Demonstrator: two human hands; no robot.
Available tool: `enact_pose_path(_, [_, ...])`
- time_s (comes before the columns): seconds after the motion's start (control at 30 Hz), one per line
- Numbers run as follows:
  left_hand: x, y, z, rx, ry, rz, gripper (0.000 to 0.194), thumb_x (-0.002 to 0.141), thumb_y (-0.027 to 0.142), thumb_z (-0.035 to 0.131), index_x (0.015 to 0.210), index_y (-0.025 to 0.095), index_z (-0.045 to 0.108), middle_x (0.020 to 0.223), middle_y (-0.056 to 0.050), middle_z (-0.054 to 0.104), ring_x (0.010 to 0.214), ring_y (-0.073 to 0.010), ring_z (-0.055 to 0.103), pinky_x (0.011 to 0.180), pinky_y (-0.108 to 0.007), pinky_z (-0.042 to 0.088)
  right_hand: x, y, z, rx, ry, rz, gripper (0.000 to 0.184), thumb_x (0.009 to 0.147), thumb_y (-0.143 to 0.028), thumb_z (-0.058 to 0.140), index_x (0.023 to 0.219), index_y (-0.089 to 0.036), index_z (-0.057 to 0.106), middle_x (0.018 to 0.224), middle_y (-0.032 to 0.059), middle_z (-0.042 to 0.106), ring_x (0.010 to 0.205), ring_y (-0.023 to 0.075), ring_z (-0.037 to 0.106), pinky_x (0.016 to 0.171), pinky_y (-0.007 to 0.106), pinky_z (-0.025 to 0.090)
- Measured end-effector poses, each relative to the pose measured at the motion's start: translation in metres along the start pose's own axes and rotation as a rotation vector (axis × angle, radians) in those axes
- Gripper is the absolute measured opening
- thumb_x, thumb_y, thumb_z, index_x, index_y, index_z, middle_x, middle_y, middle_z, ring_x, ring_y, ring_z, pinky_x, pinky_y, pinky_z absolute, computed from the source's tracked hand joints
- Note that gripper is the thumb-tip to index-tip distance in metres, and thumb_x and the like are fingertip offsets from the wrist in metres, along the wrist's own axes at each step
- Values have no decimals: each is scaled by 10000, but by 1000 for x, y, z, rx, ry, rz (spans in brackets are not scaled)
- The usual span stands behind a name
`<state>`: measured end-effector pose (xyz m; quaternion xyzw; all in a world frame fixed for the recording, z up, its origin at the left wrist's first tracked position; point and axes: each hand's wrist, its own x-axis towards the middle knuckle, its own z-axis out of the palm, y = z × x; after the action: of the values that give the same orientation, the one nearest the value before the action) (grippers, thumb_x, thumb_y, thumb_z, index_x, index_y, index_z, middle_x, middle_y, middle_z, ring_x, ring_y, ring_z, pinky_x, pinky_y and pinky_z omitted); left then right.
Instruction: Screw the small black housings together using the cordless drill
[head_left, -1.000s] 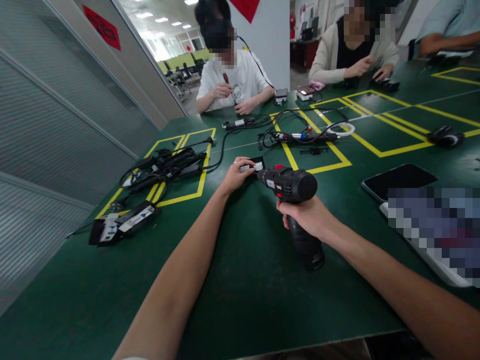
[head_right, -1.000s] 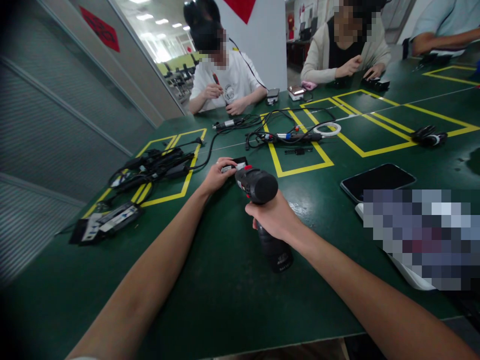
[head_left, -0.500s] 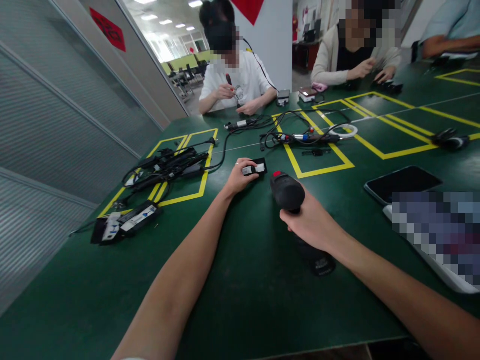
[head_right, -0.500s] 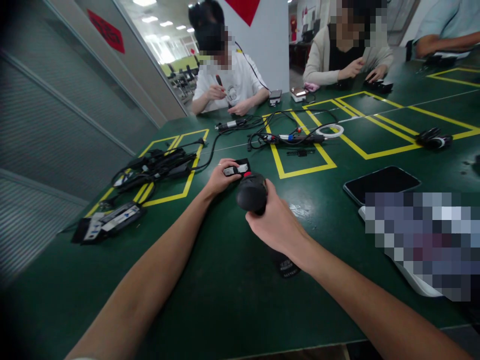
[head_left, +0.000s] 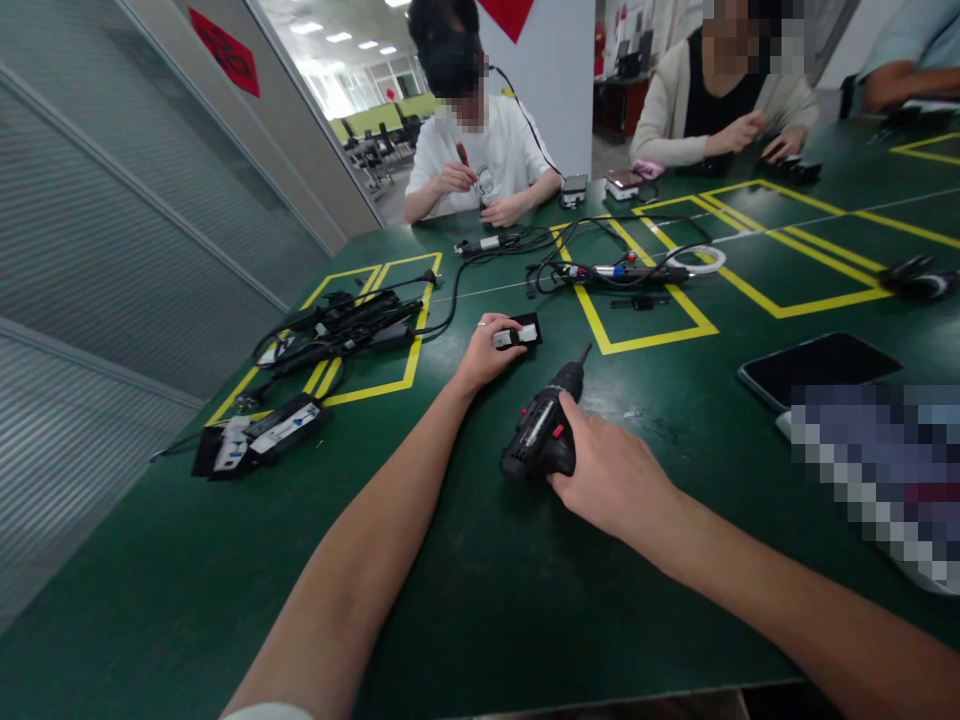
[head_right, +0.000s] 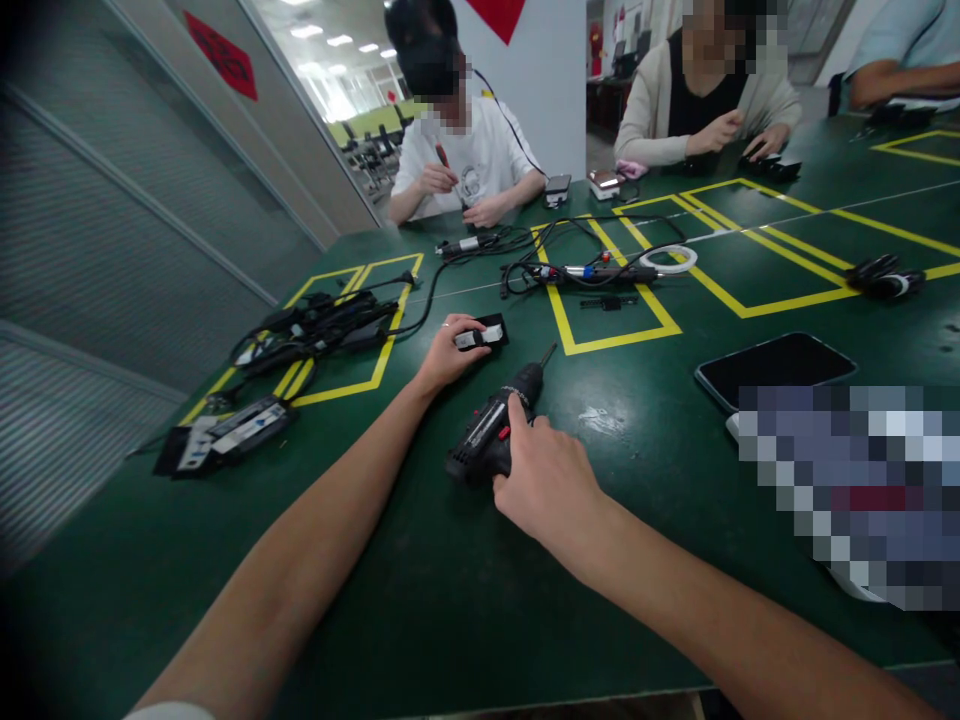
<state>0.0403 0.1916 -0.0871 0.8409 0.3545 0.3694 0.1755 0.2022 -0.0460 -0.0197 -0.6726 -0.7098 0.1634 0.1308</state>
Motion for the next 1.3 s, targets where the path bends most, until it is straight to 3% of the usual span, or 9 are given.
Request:
enact_pose_path(0.2, [0, 1, 1, 1, 11, -7, 328, 677, 242, 724, 989, 218, 624, 1087, -49, 539, 1086, -219, 501, 988, -382, 393, -1, -5, -4, -100, 4, 2, 843, 735, -443, 615, 1453, -156, 281, 1020, 180, 638, 900, 341, 606, 695, 417, 453])
enact_pose_path(0.63, [-1, 5, 0, 46, 4, -4, 320, 701, 245, 705, 1007, 214, 620, 1085, -54, 527, 1085, -223, 499, 973, -384, 406, -1, -1, 1, 30, 11, -26, 856, 737, -438, 635, 1458, -140, 280, 1105, 180, 622, 957, 330, 613, 764, 417, 472])
enact_pose_path(0.87, [-2, 5, 0, 59, 12, 5, 309, 711, 215, 676, 1015, 213, 619, 1102, -58, 535, 1092, -223, 505, 980, -377, 404, -1, -1, 1, 111, 33, -41, 562, 905, -389, 423, 1398, -122, 405, 1030, 153, 669, 943, 293, 636, 797, 410, 475])
enact_pose_path(1.1, [-5, 12, 0, 90, 60, 51, 258, 736, 200, 631, 993, 211, 599, 1062, -60, 577, 1075, -215, 522, 983, -373, 407, 16, 9, -17, 111, 297, -51, 441, 898, -186, 406, 1331, -150, 480, 1071, 137, 616, 901, 249, 613, 800, 390, 468])
enact_pose_path(1.3, [-6, 13, 0, 81, 78, 72, 322, 751, 231, 627, 1068, 197, 584, 1102, -72, 607, 1066, -207, 556, 965, -367, 441, 37, 12, -20, 316, 526, -232, 432, 830, -29, 370, 1164, -167, 607, 1041, 99, 550, 932, 191, 567, 820, 317, 459])
